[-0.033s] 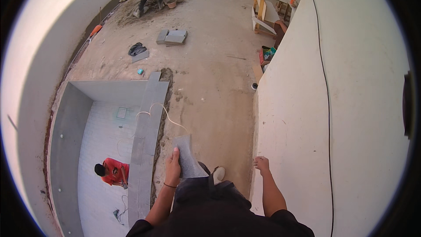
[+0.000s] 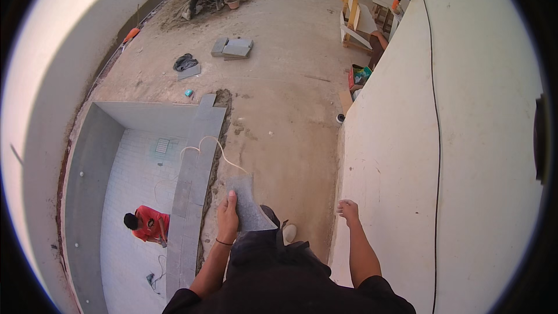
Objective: The person uses an angle grinder to cut a piece of gray tile while holding it on a wooden board.
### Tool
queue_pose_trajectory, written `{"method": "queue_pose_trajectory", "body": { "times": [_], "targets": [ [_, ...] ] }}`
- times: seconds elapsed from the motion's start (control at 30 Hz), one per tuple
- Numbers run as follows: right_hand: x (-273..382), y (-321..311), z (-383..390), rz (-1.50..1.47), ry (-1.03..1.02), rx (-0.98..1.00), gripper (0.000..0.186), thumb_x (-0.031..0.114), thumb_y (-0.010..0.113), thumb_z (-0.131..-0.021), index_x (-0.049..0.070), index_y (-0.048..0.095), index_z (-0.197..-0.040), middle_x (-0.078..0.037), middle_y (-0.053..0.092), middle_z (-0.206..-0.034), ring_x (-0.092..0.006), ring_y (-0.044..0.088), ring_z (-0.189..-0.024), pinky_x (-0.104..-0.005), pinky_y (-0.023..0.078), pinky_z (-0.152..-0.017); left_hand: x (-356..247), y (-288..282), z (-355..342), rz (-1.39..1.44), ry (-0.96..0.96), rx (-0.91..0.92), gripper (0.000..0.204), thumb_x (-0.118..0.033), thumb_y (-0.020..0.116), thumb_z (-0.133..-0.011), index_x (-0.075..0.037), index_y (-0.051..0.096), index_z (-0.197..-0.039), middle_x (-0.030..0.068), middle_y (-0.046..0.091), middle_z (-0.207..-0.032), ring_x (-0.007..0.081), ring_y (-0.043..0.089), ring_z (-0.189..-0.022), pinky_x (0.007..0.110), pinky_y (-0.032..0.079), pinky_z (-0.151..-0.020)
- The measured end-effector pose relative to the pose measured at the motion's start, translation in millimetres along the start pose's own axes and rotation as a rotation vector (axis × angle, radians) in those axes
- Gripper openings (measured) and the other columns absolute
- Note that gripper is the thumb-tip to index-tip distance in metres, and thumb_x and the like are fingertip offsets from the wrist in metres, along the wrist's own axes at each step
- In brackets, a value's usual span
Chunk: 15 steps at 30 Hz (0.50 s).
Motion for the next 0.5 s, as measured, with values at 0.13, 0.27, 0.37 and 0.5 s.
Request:
{"method": "queue_pose_trajectory", "body": {
  "times": [0.13,0.27,0.37,0.5],
  "targets": [
    [203.1,31.7,-122.9,0.015,-0.204,0.063,0.025,0.026,0.059,-0.093,0.005,0.063,-0.105,-0.006,0.065,-0.085,-0.0156,0.064,-0.076,-0.0307,0.05,-0.068,-73.6,44.3,-119.3,-0.165,0.234,-0.163,0.045,-0.038,0.043,-0.105,0.002,0.058,-0.092,-0.0023,0.052,-0.078,0.0082,0.044,-0.073,0.026,0.039,-0.066],
    [282.4,89.4,-236.5,-0.02,-0.184,0.118,0.018,0.02,0.058,-0.093,0.005,0.064,-0.102,-0.005,0.065,-0.081,-0.0142,0.063,-0.069,-0.0268,0.049,-0.058,-120.5,90.3,-266.9,-0.112,0.355,-0.215,0.043,-0.037,0.043,-0.105,0.001,0.055,-0.089,-0.003,0.047,-0.075,0.0079,0.039,-0.073,0.025,0.036,-0.065],
    [299.3,122.4,-316.0,0.05,-0.104,0.096,0.017,0.018,0.06,-0.091,0.006,0.064,-0.102,-0.005,0.065,-0.081,-0.0147,0.063,-0.066,-0.0263,0.049,-0.055,-165.1,133.0,-379.9,-0.178,0.399,-0.203,0.042,-0.037,0.043,-0.105,-0.001,0.051,-0.084,-0.0037,0.042,-0.074,0.0074,0.035,-0.072,0.026,0.033,-0.063],
    [211.6,118.9,-355.8,0.082,0.272,0.133,0.023,0.021,0.062,-0.087,0.002,0.067,-0.099,-0.009,0.066,-0.08,-0.0197,0.066,-0.069,-0.0335,0.051,-0.06,-215.2,202.1,-501.2,-0.195,0.382,-0.172,0.043,-0.037,0.043,-0.105,-0.003,0.043,-0.077,-0.0042,0.037,-0.072,0.0069,0.031,-0.071,0.027,0.03,-0.06]
  ]
}}
Point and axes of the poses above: each hand's wrist, its own z-axis away from the middle knuckle, its own y-axis out of the palm, x = y × z, the point moved 7 cm from there along -z, towards the middle knuckle
